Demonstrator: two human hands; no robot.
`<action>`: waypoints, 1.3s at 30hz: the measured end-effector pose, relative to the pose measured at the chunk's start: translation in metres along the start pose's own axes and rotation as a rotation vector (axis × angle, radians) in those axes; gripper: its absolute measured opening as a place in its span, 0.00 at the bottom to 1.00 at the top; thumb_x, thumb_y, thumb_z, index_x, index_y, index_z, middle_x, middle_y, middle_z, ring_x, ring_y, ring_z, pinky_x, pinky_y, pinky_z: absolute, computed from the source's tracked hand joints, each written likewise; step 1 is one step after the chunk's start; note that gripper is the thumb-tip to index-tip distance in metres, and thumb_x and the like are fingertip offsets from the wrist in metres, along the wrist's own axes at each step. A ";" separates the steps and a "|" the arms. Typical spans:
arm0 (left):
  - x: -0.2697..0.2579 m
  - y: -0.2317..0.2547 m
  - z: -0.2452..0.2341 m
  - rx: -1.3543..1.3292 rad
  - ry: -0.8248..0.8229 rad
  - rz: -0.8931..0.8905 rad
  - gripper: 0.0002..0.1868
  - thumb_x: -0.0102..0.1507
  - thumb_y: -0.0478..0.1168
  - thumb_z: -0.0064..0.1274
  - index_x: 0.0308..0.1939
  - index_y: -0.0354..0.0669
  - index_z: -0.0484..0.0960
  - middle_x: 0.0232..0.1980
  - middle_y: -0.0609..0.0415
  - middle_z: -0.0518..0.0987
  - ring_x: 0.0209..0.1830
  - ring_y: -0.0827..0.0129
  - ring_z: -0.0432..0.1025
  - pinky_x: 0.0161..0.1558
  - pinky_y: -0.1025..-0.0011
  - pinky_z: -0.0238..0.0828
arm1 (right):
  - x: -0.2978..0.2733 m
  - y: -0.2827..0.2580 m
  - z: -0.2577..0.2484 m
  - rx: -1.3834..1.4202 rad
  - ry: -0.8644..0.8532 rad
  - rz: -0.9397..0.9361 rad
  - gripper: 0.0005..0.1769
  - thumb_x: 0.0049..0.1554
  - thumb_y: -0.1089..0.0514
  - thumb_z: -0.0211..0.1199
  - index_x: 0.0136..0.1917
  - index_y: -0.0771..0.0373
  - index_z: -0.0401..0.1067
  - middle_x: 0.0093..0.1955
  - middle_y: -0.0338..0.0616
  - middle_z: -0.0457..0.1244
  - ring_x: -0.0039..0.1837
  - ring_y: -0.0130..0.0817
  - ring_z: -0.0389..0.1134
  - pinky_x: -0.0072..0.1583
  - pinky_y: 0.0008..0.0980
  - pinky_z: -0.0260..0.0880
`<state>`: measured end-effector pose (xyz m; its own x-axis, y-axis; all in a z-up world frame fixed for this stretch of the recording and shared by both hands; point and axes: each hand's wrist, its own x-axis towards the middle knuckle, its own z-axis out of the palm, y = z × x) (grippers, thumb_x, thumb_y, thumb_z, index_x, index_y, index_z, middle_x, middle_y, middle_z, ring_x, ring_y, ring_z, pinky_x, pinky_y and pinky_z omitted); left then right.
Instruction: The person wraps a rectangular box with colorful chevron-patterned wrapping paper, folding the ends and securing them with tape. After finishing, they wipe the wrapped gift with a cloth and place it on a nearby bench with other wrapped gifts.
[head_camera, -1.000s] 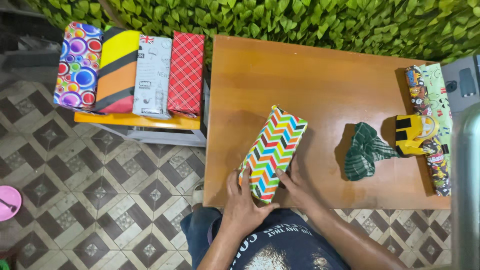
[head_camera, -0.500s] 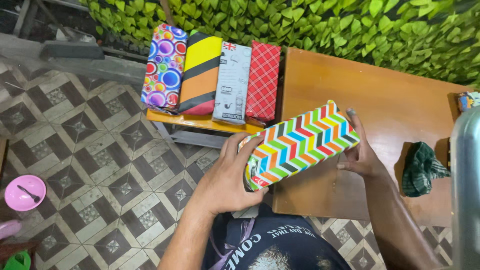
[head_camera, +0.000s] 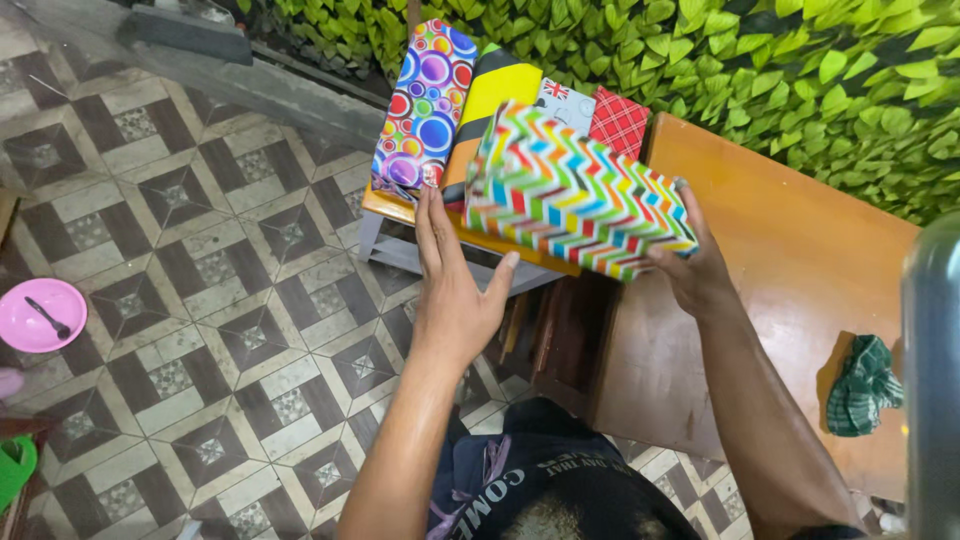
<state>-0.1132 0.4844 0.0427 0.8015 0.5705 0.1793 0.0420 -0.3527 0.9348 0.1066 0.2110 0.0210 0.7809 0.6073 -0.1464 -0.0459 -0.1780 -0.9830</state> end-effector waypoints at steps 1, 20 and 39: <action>-0.002 -0.006 0.005 0.020 0.021 -0.035 0.47 0.68 0.45 0.55 0.79 0.25 0.44 0.81 0.27 0.46 0.83 0.35 0.45 0.78 0.53 0.49 | 0.010 0.003 0.010 -0.033 0.045 -0.023 0.56 0.56 0.69 0.64 0.87 0.66 0.32 0.81 0.51 0.52 0.76 0.35 0.59 0.72 0.35 0.64; -0.198 -0.125 0.017 0.210 -0.445 -0.557 0.29 0.62 0.46 0.55 0.64 0.36 0.72 0.67 0.39 0.72 0.67 0.46 0.67 0.65 0.59 0.64 | 0.105 0.035 -0.038 -0.456 0.104 -0.180 0.54 0.67 0.72 0.61 0.86 0.71 0.21 0.82 0.54 0.56 0.78 0.37 0.63 0.76 0.33 0.64; -0.187 -0.109 0.050 0.134 -0.486 -0.496 0.27 0.64 0.43 0.51 0.65 0.34 0.72 0.63 0.35 0.75 0.65 0.43 0.69 0.65 0.58 0.64 | 0.095 0.062 -0.065 -0.624 0.289 -0.126 0.59 0.61 0.66 0.71 0.85 0.68 0.27 0.87 0.60 0.37 0.81 0.48 0.54 0.75 0.40 0.62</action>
<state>-0.2375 0.3796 -0.1083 0.8431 0.3025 -0.4447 0.5194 -0.2434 0.8192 0.2181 0.2076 -0.0464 0.8952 0.4374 0.0855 0.3550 -0.5836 -0.7303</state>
